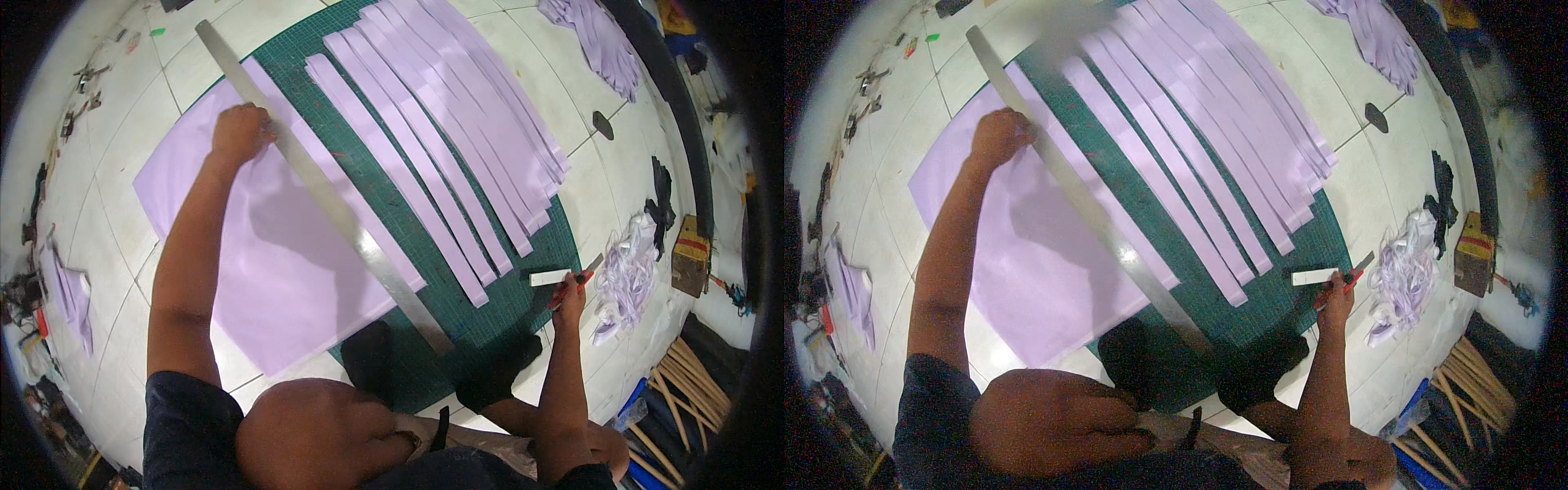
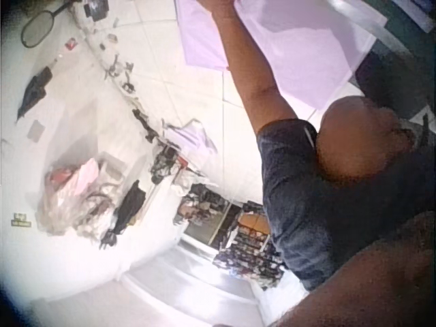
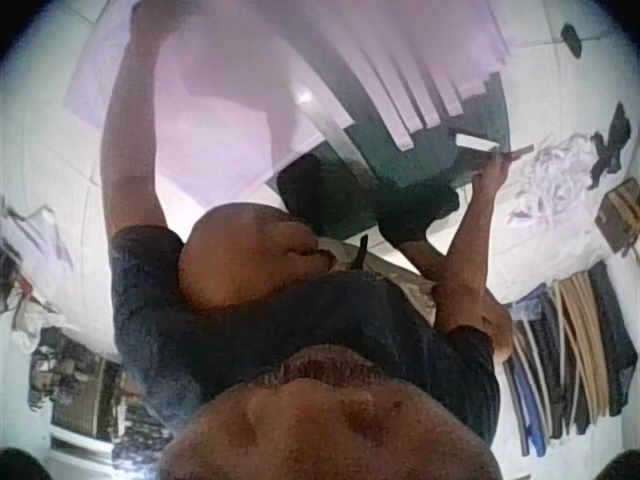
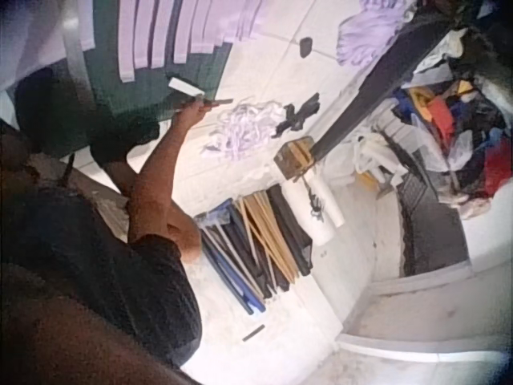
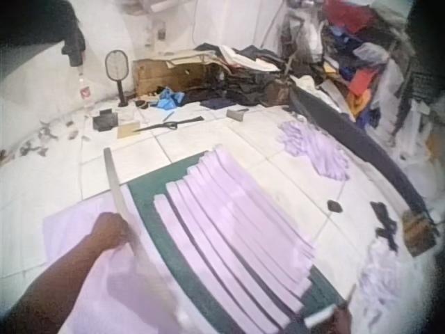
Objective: The person cuts strips from a sheet of purple fabric by hand using a metal ruler and shears.
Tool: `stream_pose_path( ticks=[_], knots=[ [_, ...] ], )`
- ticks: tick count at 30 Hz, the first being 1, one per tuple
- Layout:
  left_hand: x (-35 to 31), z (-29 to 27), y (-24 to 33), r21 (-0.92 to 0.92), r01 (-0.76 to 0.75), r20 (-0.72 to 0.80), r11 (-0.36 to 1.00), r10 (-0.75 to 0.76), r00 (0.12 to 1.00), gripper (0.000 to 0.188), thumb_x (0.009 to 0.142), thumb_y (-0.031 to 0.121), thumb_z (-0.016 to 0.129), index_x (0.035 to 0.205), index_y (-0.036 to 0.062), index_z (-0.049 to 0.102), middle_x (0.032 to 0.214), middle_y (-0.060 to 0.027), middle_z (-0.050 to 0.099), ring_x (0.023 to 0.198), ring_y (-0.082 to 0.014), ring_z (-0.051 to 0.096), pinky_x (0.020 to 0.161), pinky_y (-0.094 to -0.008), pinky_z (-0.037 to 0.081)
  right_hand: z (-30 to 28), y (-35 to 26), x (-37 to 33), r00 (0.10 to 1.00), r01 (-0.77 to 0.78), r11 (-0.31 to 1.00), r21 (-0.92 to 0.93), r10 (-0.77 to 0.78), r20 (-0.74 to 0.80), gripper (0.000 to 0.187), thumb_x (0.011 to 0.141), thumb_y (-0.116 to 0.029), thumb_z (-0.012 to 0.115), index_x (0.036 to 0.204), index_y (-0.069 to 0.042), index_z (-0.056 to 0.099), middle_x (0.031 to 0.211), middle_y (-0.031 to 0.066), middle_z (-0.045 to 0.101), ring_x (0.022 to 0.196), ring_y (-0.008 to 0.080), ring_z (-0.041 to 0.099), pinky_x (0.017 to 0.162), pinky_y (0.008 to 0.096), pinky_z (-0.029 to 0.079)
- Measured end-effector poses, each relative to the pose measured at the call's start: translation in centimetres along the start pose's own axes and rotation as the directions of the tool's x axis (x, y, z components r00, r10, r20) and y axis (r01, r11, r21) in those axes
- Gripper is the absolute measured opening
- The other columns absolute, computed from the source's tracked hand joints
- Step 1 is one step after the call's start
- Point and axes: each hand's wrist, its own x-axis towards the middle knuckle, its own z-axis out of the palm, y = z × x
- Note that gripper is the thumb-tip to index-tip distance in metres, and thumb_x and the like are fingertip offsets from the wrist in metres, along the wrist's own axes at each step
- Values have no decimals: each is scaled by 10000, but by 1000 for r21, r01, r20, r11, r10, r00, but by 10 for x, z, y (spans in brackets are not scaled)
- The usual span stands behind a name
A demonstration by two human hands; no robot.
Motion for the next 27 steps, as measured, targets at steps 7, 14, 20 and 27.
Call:
stream_pose_path(
  ticks=[7,14,20,27],
  knots=[
    [-22,28,24,-103,-15,-23,995,12,1000,696,719,427,779,1243,2,608,1296,-245,579,1240,-408,532,1087,-526,376,15,-3,27,820,363,637,-680,-565,-92,235,919,-166,607,1061,17,565,811,95,605,630,185,594,574,338,496],
    [-57,6,69,87,132,126,987,-142,982,1487,438,692,872,1496,-120,215,1568,-300,251,1501,-415,176,1184,-617,152,241,-85,-90,795,469,714,-519,-86,600,559,985,-177,441,1527,-139,308,1019,273,654,818,445,668,720,546,514],
    [-60,4,69,110,153,146,982,-169,975,1523,434,707,879,1502,-126,183,1585,-294,207,1503,-405,176,1202,-560,177,382,-83,-183,474,815,361,-453,33,880,336,975,-203,461,1239,-5,396,842,268,683,802,473,675,751,593,510],
    [-56,8,65,96,101,98,990,-111,989,1564,406,759,867,1488,-135,179,1561,-331,221,1480,-422,224,1198,-514,240,434,-70,-192,391,885,309,-349,-84,917,204,968,-140,453,1126,-12,426,892,263,674,832,454,688,760,553,544]
  ],
)
